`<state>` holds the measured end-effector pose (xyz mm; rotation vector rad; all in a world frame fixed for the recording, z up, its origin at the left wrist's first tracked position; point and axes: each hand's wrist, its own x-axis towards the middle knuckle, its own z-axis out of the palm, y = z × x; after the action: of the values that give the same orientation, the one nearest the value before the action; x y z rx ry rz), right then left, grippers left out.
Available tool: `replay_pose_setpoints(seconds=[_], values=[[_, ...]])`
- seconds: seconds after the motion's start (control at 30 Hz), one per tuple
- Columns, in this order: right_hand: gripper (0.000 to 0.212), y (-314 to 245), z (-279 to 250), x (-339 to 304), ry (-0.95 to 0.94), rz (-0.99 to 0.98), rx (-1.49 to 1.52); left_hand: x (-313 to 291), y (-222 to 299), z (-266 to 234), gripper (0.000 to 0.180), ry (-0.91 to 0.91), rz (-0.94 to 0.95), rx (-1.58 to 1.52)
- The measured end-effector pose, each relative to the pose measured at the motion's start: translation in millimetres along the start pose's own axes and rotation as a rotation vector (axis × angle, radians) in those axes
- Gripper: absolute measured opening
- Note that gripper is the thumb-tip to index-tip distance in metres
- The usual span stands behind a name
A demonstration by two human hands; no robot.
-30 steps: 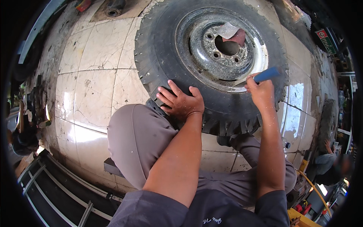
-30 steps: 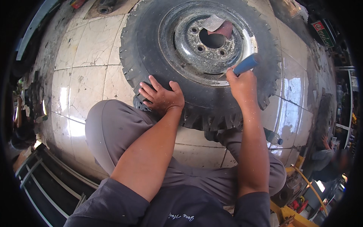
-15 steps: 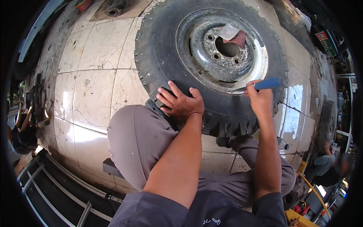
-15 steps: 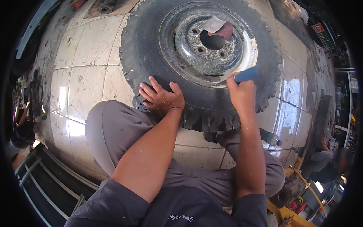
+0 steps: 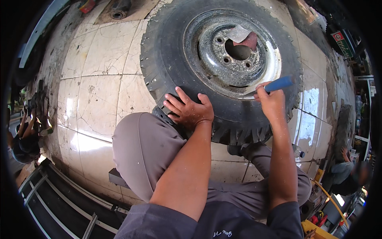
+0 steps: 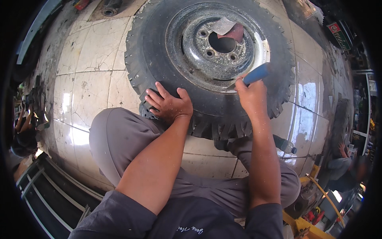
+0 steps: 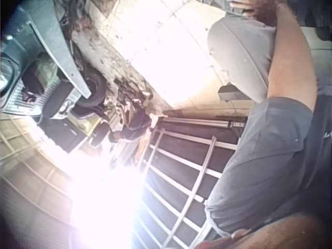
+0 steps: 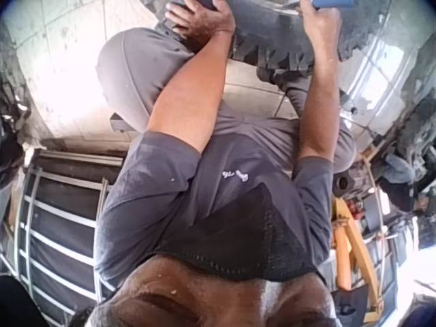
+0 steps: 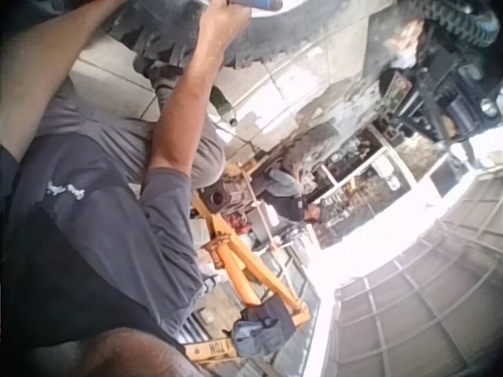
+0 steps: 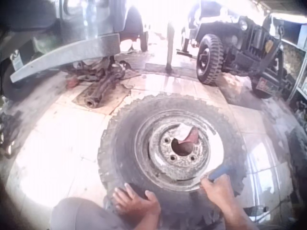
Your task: The person sits on the floor and uses a scraper tool to clean the inner rim of a large vehicle tire. They repeatedly scrape the metal surface to remove dirt and debris, working methodically around the circumference of the rim.
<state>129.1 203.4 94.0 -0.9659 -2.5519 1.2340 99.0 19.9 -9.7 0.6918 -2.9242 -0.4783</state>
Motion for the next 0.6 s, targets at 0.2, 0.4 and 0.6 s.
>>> replay_pose_setpoints(seconds=[0.2, 0.4, 0.6], values=[[0.025, -2.4, 3.8, 0.8, -0.087, -0.018, -0.02, 1.0, 2.5, -1.9, 0.08, -0.005, -0.008, -0.019], [0.024, 0.6, 3.7, 3.9, -0.068, 0.002, -0.031, 2.1, 5.5, 1.3, 0.079, 0.026, -0.006, -0.032], [0.024, -10.1, 0.6, -0.7, -0.039, 0.043, 0.005, 2.1, 2.1, 1.2, 0.079, 0.027, 0.009, -0.045]])
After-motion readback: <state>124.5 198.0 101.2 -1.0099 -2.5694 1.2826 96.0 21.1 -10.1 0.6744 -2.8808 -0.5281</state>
